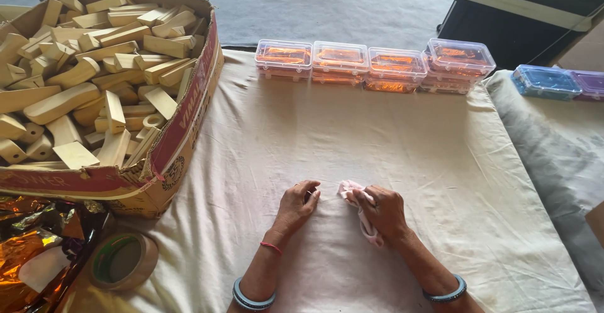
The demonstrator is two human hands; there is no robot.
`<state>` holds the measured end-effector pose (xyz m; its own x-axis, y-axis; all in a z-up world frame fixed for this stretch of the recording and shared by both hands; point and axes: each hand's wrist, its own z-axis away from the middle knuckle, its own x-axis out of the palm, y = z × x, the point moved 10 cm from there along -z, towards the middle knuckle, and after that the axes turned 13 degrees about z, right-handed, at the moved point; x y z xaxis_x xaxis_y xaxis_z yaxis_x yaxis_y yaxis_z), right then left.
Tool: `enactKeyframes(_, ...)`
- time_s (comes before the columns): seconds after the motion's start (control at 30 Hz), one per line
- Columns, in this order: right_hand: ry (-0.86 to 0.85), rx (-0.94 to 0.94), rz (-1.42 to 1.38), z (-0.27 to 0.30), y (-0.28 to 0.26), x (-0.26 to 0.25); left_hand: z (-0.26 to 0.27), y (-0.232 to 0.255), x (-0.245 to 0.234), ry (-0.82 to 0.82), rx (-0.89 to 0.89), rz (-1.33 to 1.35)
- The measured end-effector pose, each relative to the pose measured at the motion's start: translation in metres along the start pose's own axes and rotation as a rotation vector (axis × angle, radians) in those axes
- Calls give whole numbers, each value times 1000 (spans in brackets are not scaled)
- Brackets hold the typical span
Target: The person wraps a wooden block in gold foil, then wipes a clear plastic container with a cloth. They place the wrapped block into the container, close the lid, and set it aside. Finally, they wipe another wooden block with the cloth.
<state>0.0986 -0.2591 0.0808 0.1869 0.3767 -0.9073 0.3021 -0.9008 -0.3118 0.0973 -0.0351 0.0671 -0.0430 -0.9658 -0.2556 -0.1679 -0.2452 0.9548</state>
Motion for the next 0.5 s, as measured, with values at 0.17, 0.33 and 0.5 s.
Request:
enactKeyframes(0.17, 38, 124, 75, 2, 4, -13, 3, 5, -2, -42, -33, -7)
enactKeyframes(0.33, 180, -53, -36, 1, -18, -35, 28, 52, -9, -391, -67, -263)
enactKeyframes(0.5, 97, -258, 24, -2, -48, -34, 44, 112, -93, -403, 34, -375)
